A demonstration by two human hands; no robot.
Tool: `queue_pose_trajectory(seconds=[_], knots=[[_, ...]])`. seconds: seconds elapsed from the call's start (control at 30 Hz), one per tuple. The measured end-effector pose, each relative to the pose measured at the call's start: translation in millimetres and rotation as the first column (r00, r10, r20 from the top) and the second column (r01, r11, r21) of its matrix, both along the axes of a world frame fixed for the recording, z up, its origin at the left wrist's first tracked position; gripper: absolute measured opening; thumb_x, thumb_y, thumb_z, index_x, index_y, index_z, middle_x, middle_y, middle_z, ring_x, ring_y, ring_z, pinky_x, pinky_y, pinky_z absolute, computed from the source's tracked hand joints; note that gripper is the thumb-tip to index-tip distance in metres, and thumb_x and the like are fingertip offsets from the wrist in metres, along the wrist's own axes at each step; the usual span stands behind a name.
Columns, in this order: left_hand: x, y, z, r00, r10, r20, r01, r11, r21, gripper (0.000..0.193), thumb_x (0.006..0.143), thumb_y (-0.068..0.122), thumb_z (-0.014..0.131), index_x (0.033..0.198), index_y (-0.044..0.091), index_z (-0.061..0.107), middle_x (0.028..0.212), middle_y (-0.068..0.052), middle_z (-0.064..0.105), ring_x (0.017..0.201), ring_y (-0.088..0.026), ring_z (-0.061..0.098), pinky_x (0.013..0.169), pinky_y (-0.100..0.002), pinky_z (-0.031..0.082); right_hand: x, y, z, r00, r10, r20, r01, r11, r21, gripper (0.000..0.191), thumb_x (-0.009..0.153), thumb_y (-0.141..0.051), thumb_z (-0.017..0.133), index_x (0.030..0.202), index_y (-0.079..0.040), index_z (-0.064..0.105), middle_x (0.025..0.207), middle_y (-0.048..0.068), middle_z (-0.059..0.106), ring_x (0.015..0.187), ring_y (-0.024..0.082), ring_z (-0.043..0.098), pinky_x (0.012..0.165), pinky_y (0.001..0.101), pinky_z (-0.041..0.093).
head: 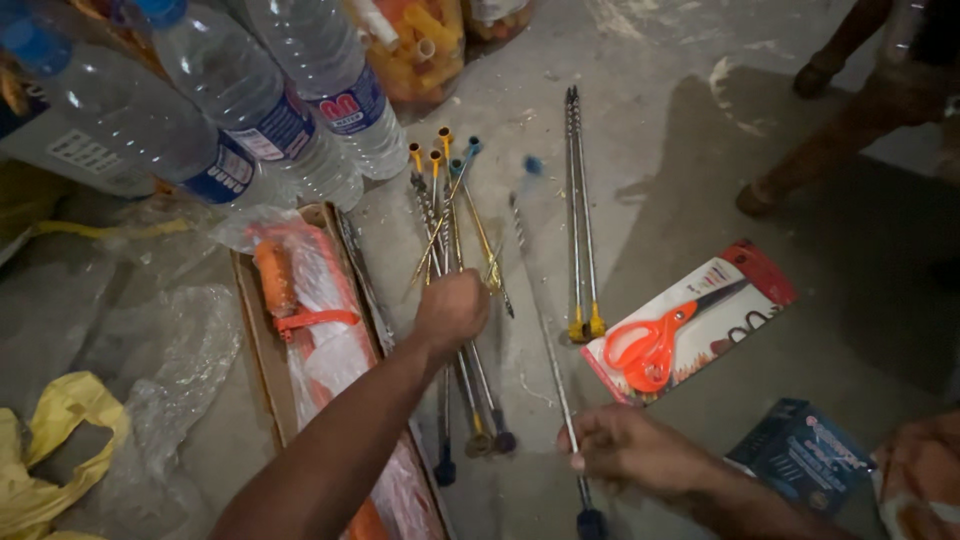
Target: The person unwraps a bundle of tent poles from a yellow strap, then separates the individual poles and arranges them on the floor. The person also briefly handles a box of scissors.
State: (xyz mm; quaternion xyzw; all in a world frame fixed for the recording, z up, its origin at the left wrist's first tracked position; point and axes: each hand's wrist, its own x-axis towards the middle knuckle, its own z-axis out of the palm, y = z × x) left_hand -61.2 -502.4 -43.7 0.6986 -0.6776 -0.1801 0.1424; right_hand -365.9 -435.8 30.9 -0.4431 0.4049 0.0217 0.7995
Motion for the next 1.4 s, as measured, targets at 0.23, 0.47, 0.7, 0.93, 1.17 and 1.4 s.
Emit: queue_pose_trajectory(seconds=[0.23,0.47,0.7,0.93,1.17,1.4], knots=[[-8.9,0.5,3.9,0.928,0.263,-0.262,-0.261,0.964,0.046,0.032,0.099,0.030,0.051,0.094,0.001,0.063,0.085,-0.027,0.069,0.084,-0.047,0.068,0.077,-0.056,0.053,-9.4,-52.2,3.1,0.948,-0.249,-0.200,0.203,0.953,-0.224,0.025,0.086,-0.016,0.059,0.104,-0.004,0.072,0.068,0.005,0.062,0.057,0.016,0.060,0.052,0.0349,0.052],[-15.5,10.9,-8.0,0.952,0.268,-0.147,-0.243,0.955,0.171,0.030,0.096,0.030,0.055,0.099,0.000,0.063,0.091,-0.027,0.070,0.088,-0.046,0.069,0.082,-0.055,0.052,5.4,-154.1,-21.4,0.879,-0.261,-0.398,-0.057,0.772,-0.632,0.024,0.088,-0.023,0.068,0.101,-0.005,0.077,0.076,0.016,0.074,0.067,0.022,0.069,0.068,0.0391,0.055],[-26.2,7.3,-2.1,0.956,0.178,-0.232,-0.110,0.954,0.280,0.028,0.088,0.027,0.062,0.102,0.003,0.066,0.094,-0.025,0.071,0.094,-0.043,0.070,0.085,-0.053,0.054,29.1,-180.1,-47.2,0.709,-0.193,-0.679,-0.514,0.517,-0.684,0.026,0.076,-0.024,0.075,0.098,-0.010,0.078,0.097,0.014,0.075,0.094,0.033,0.071,0.087,0.0430,0.056],[-30.4,19.5,16.0,0.991,0.092,-0.098,-0.064,0.963,0.262,0.025,0.090,0.024,0.057,0.099,0.003,0.067,0.094,-0.026,0.071,0.093,-0.045,0.068,0.086,-0.056,0.051,26.4,-169.5,-47.7,0.737,-0.277,-0.616,-0.420,0.527,-0.739,0.041,0.083,-0.028,0.072,0.122,-0.015,0.069,0.098,0.017,0.075,0.095,0.036,0.072,0.088,0.0451,0.056],[-26.2,48.2,59.7,0.970,-0.198,-0.142,0.242,0.844,0.478,0.025,0.084,0.028,0.062,0.099,0.009,0.068,0.090,-0.019,0.074,0.091,-0.039,0.071,0.083,-0.051,0.056,8.2,-174.0,-70.5,0.827,-0.299,-0.475,-0.244,0.571,-0.784,0.049,0.079,-0.018,0.075,0.127,-0.017,0.068,0.110,0.014,0.073,0.100,0.031,0.072,0.090,0.0407,0.054],[-42.0,85.2,81.0,0.794,-0.608,-0.001,0.508,0.664,0.549,0.034,0.079,0.021,0.070,0.113,0.018,0.070,0.096,-0.015,0.073,0.094,-0.037,0.070,0.080,-0.051,0.056,-2.2,-150.2,-66.4,0.841,-0.404,-0.361,-0.153,0.463,-0.873,0.040,0.079,-0.014,0.071,0.119,-0.014,0.073,0.106,0.013,0.076,0.097,0.030,0.073,0.087,0.0399,0.056]])
